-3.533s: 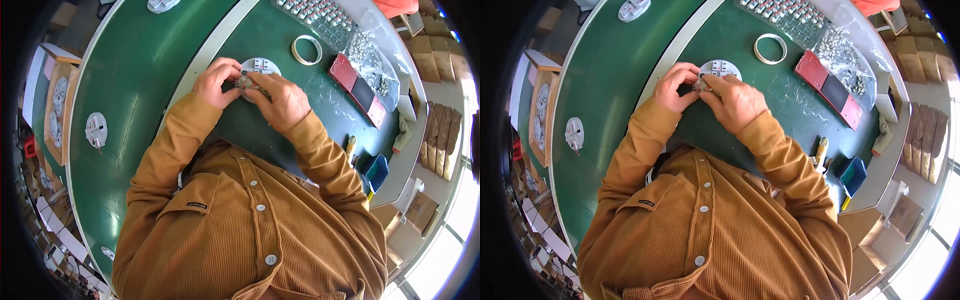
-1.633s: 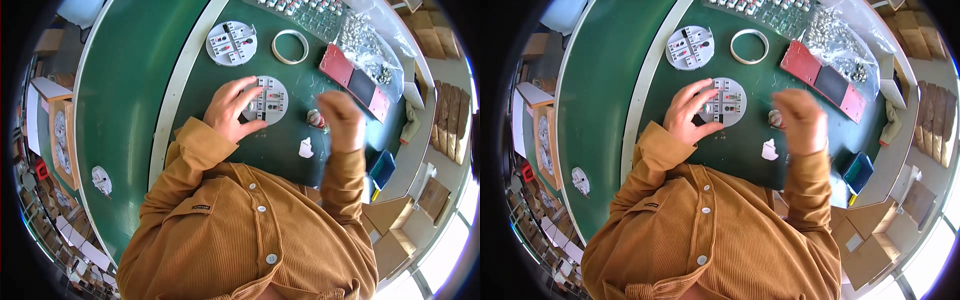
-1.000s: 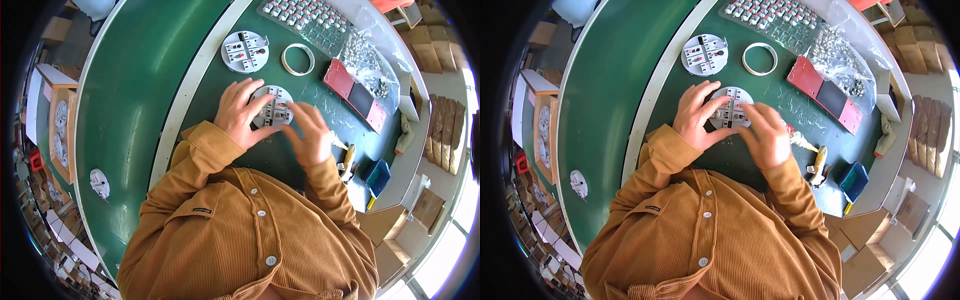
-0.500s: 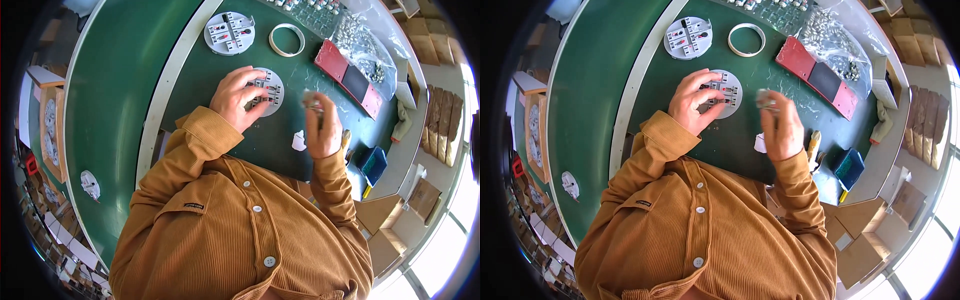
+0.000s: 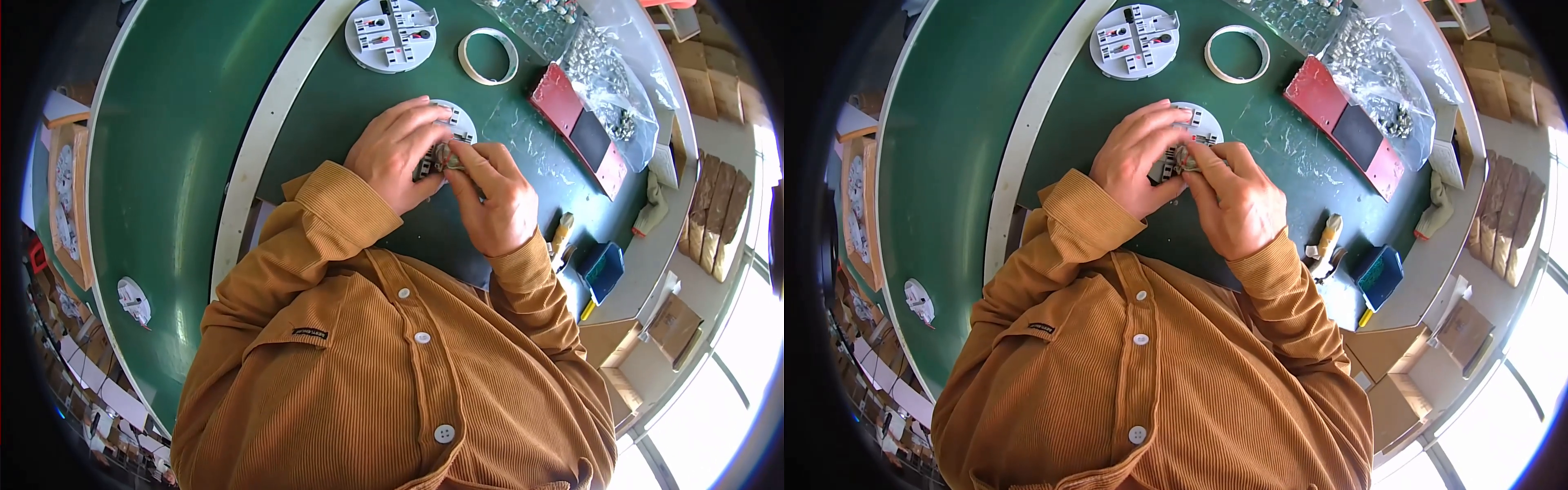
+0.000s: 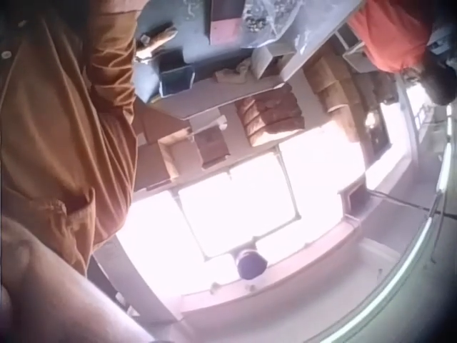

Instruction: The person assembles small electronic components and circuit boards into circular plastic housings by hand.

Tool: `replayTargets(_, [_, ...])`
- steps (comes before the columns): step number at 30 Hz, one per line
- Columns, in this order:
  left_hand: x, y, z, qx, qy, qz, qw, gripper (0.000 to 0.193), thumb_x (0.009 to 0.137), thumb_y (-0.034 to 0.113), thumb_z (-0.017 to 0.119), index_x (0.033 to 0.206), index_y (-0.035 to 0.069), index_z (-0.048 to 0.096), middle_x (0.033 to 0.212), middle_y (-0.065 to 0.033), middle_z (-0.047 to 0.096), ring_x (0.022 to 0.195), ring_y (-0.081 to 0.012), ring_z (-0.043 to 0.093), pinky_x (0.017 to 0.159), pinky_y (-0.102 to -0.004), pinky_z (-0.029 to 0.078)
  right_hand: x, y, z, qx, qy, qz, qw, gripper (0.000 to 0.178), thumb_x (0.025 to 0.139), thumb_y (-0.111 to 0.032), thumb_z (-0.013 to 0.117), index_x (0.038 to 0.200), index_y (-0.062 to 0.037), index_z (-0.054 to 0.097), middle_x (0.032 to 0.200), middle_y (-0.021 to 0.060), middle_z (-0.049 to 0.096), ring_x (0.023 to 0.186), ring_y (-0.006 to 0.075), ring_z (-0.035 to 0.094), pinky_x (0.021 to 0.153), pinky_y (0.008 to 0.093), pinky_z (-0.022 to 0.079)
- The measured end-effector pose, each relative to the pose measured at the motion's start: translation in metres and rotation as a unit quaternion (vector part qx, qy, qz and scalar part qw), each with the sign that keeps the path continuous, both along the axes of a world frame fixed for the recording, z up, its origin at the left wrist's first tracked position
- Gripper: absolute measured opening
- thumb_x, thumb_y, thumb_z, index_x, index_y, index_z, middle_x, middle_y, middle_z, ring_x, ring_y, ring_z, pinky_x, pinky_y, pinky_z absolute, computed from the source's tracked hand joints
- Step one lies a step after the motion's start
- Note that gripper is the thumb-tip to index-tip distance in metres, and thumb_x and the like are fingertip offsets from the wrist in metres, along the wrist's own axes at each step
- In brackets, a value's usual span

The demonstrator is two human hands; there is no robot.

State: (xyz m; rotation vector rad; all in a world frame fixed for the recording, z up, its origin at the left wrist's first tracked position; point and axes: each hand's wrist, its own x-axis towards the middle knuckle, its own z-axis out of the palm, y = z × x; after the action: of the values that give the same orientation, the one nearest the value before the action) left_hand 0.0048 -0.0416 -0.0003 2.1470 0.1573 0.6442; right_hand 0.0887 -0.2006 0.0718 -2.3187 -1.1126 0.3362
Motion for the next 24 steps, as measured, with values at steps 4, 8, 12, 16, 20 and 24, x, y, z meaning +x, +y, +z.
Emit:
replayTargets(4, [-0.001,-0.002,0.000,-0.034,-0.001,0.009,0.999,0.058,0.068,0.001,0.084,0.123,0.009,0.066,0.138,-0.0075,0.066,0.135,-0.0291,0.060,0.114,-0.0413,0.049,-0.002,-0.002,-0.001,-0.012,0.017,-0.025,0.999,0.036,0.090,-0.002,0.078,0.126,-0.0062,0.077,0.116,0.0087,0.071,0.090,0.0244,0.069,0.079,0.0308,0.055])
replayTargets(8, [-0.004,0.002,0.000,0.000,-0.002,0.007,1.000,0.069,0.067,0.006,0.088,0.130,0.010,0.062,0.139,-0.0096,0.066,0.134,-0.0298,0.061,0.113,-0.0409,0.049,0.015,0.001,-0.002,0.056,0.082,0.021,0.995,0.040,0.090,-0.002,0.077,0.130,-0.0061,0.076,0.117,0.0104,0.072,0.092,0.0261,0.068,0.085,0.0334,0.055])
replayTargets(12, [-0.001,0.002,0.002,0.046,0.001,0.005,0.999,0.072,0.067,0.012,0.091,0.133,0.010,0.062,0.138,-0.0106,0.065,0.132,-0.0295,0.062,0.112,-0.0399,0.049,0.019,-0.038,-0.023,0.090,0.008,-0.100,0.991,0.045,0.088,-0.003,0.078,0.133,-0.0060,0.074,0.121,0.0131,0.072,0.099,0.0287,0.069,0.092,0.0350,0.055])
replayTargets(16, [-0.005,0.009,0.004,0.142,0.025,-0.005,0.990,0.076,0.068,0.018,0.094,0.136,0.008,0.062,0.138,-0.0117,0.065,0.127,-0.0291,0.064,0.109,-0.0389,0.051,0.014,-0.045,-0.026,0.046,-0.138,-0.115,0.983,0.048,0.087,-0.005,0.080,0.135,-0.0060,0.073,0.125,0.0160,0.072,0.105,0.0308,0.070,0.097,0.0361,0.055])
replayTargets(20, [-0.010,0.022,0.018,0.133,0.048,-0.031,0.989,0.078,0.070,0.025,0.096,0.138,0.006,0.063,0.137,-0.0130,0.066,0.120,-0.0284,0.066,0.105,-0.0380,0.053,0.016,-0.034,-0.018,0.025,-0.212,-0.037,0.976,0.050,0.086,-0.008,0.082,0.135,-0.0055,0.072,0.130,0.0186,0.071,0.111,0.0326,0.071,0.101,0.0369,0.055])
replayTargets(24, [-0.014,0.034,0.052,-0.155,0.055,-0.127,0.978,0.076,0.073,0.030,0.096,0.136,0.002,0.065,0.130,-0.0145,0.069,0.111,-0.0270,0.069,0.099,-0.0370,0.055,0.021,-0.025,0.003,0.115,-0.069,0.072,0.988,0.048,0.087,-0.010,0.083,0.133,-0.0037,0.073,0.135,0.0205,0.069,0.116,0.0337,0.071,0.104,0.0376,0.056])
